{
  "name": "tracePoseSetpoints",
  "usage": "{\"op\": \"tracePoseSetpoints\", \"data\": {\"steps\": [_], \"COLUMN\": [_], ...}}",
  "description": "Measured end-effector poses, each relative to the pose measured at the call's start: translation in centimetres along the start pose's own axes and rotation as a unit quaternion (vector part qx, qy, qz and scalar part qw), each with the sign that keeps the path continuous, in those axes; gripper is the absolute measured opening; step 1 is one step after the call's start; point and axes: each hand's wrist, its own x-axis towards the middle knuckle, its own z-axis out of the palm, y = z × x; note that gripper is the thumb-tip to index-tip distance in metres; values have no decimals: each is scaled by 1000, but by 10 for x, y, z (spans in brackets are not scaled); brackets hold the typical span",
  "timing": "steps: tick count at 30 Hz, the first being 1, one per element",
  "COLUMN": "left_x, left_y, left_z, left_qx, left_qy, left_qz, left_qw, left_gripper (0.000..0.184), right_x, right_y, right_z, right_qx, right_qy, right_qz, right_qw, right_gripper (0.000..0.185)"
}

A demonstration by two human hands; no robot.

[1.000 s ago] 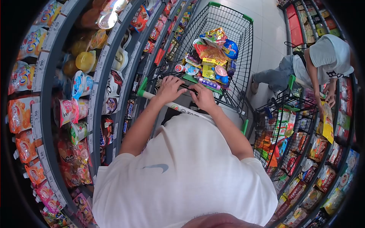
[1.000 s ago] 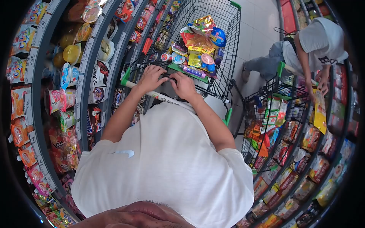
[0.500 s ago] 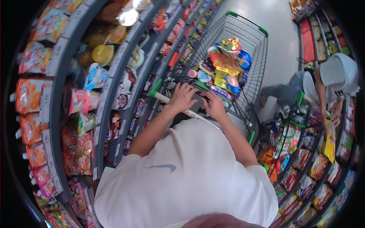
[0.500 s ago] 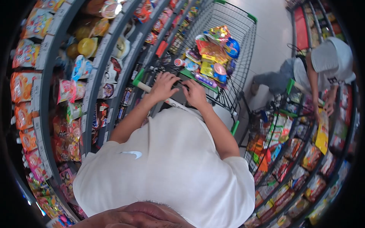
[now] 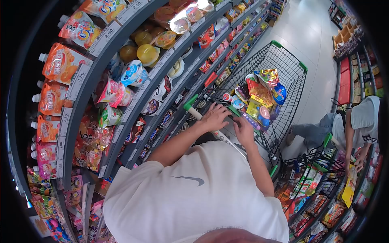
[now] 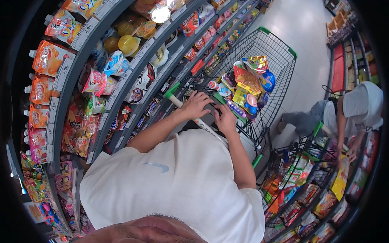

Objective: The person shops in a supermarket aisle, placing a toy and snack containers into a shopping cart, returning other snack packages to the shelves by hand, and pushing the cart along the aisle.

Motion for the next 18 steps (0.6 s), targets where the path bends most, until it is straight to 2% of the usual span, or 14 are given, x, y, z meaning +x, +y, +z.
{"op": "tracePoseSetpoints", "data": {"steps": [5,6,18], "left_x": [-2,-2,-2], "left_y": [-1,-1,-4], "left_z": [3,2,5], "left_qx": [0,2,-1], "left_qy": [4,-3,1], "left_qz": [1,-3,1], "left_qw": [1000,1000,1000], "left_gripper": [46,46,47], "right_x": [-1,-1,-2], "right_y": [13,-4,-7], "right_z": [7,-2,-3], "right_qx": [-5,-3,-9], "right_qy": [24,-8,-3], "right_qz": [-51,3,5], "right_qw": [998,1000,1000], "right_gripper": [20,19,19]}}
